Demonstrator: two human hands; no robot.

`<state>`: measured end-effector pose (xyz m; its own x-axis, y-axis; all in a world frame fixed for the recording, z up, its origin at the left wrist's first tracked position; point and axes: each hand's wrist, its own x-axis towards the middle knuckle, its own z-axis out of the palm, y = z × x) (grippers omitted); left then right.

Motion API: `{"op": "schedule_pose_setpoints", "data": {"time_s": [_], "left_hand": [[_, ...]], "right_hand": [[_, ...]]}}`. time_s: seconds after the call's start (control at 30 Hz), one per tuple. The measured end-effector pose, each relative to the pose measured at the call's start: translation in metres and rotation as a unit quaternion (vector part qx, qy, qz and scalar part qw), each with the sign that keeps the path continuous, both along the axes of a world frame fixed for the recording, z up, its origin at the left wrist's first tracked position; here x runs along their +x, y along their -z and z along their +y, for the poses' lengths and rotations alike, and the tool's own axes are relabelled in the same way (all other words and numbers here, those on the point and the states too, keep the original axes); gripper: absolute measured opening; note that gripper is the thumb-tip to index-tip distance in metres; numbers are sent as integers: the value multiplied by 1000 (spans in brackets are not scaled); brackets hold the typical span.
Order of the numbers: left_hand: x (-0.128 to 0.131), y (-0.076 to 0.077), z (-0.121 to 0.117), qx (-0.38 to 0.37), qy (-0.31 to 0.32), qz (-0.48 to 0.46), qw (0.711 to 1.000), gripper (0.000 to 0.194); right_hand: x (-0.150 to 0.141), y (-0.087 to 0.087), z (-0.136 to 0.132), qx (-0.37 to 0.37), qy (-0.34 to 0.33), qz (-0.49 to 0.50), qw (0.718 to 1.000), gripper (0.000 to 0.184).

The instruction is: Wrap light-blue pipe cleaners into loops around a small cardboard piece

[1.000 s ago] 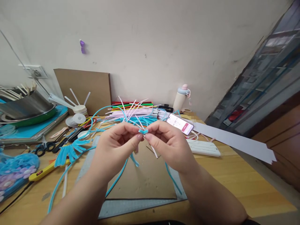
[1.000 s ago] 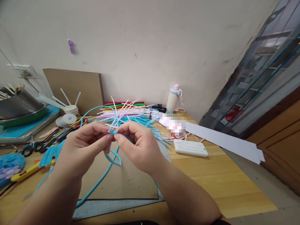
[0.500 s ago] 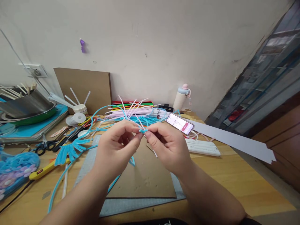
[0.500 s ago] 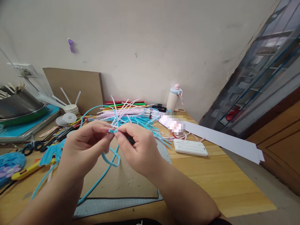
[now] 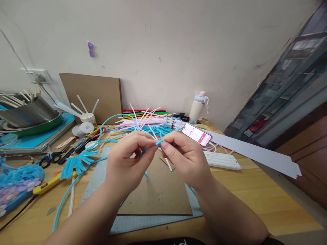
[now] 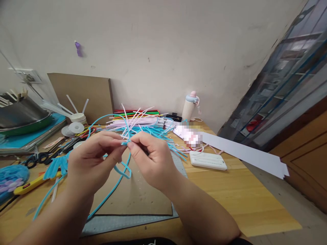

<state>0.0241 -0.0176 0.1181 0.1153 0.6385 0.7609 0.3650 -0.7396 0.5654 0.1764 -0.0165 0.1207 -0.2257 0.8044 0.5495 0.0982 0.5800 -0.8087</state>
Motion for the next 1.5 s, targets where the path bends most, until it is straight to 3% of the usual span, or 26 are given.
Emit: {"op": "schedule_pose_setpoints", "data": {"time_s": [0.17,0.3,0.43,0.57,0.7,0.83,1.1,1.3,1.5], "left_hand": [[-2,5,5,195,-32,115,974,26],[-3,13,7,244,-79,170,952,19],[-3,13,4,235,-106,177,950,18],[-3,4,0,192,-82,150,966,17],[-3,-5,-1,100,-50,140,984,24],[-8,-8,3,78,12,225,971,36],[-12,-3,7,19,18,305,952,34],[-8,-4,4,-44,-3,334,942,26],[-12,-7,-1,-28,-63,354,933,16]], "right_hand": [[2,2,3,-109,-51,60,991,19],[2,1,4,-160,-94,102,977,20],[2,-1,4,-152,-112,95,977,15],[5,0,5,-158,-120,63,978,13],[8,-1,4,-95,-37,-29,994,17],[11,-2,3,-51,-1,-112,992,25],[16,2,15,-180,-89,-115,973,27],[15,3,19,-203,-105,-121,966,28],[12,4,18,-200,-119,-103,967,18]]}}
